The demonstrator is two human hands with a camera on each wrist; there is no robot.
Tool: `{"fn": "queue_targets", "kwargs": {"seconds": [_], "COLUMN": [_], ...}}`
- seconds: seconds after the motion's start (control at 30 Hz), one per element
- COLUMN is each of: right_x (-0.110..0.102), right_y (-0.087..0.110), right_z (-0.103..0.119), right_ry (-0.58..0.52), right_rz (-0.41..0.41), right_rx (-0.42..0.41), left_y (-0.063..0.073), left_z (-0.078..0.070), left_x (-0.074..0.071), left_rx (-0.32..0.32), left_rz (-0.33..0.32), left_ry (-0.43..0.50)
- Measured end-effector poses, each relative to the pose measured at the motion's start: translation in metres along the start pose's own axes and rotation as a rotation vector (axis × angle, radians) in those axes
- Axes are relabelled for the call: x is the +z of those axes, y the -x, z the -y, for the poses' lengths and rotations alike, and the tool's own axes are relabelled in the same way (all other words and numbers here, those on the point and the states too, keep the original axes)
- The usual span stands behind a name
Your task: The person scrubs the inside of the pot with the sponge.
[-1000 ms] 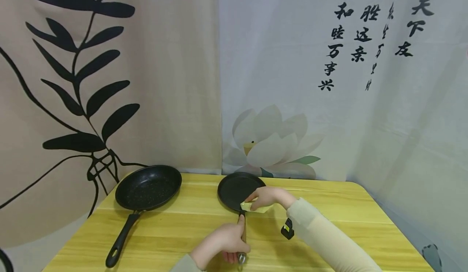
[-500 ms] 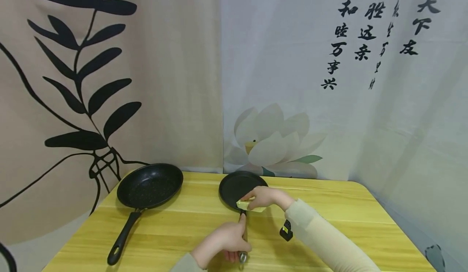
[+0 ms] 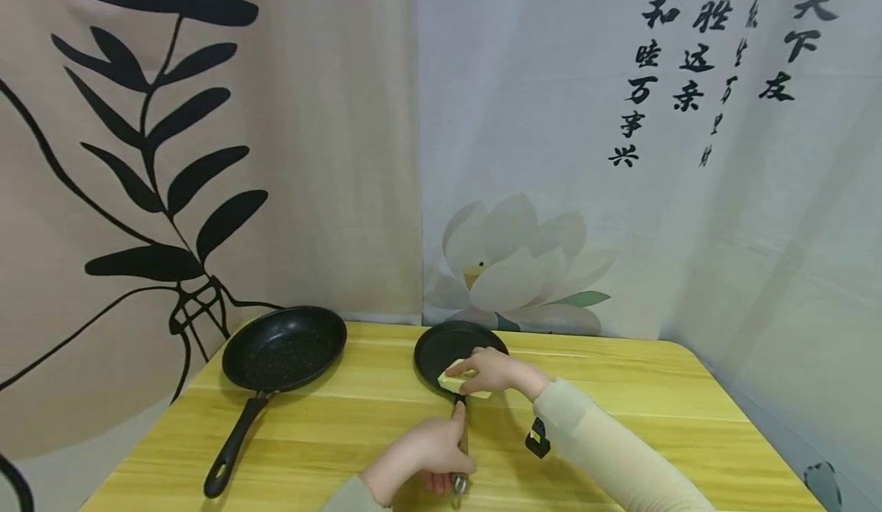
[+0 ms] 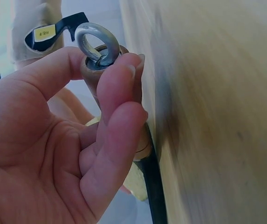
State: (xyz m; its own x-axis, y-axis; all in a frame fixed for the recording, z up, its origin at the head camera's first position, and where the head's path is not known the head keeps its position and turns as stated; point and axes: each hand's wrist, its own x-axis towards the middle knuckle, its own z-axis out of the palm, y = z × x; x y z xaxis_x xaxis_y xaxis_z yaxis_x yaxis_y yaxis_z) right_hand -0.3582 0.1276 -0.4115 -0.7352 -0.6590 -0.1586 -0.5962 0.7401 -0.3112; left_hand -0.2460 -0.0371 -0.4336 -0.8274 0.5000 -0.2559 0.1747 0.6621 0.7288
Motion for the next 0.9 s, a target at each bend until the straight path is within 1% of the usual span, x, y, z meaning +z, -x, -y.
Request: {"fn": "queue_targets", "kwargs": {"seconds": [0.27, 0.57, 0.9], "right_x": [0.007, 0.014, 0.024], "right_y": [-0.009, -0.018, -0.029], "right_z": [0.003, 0.006, 0.006], "right_ry": [0.057, 0.08, 0.13], "right_rz": [-0.067, -0.103, -0.17], "right_rx": [-0.012, 0.019, 0.013], "left_y": [0.001, -0.002, -0.003], "left_z": [-0.001, 0.001, 0.001], "left_x": [0.0, 0.0, 0.002], "left_rx": [-0.005, -0.005, -0.002], "left_rz": [0.0, 0.002, -0.009], "left_ry": [0.001, -0.011, -0.008]}}
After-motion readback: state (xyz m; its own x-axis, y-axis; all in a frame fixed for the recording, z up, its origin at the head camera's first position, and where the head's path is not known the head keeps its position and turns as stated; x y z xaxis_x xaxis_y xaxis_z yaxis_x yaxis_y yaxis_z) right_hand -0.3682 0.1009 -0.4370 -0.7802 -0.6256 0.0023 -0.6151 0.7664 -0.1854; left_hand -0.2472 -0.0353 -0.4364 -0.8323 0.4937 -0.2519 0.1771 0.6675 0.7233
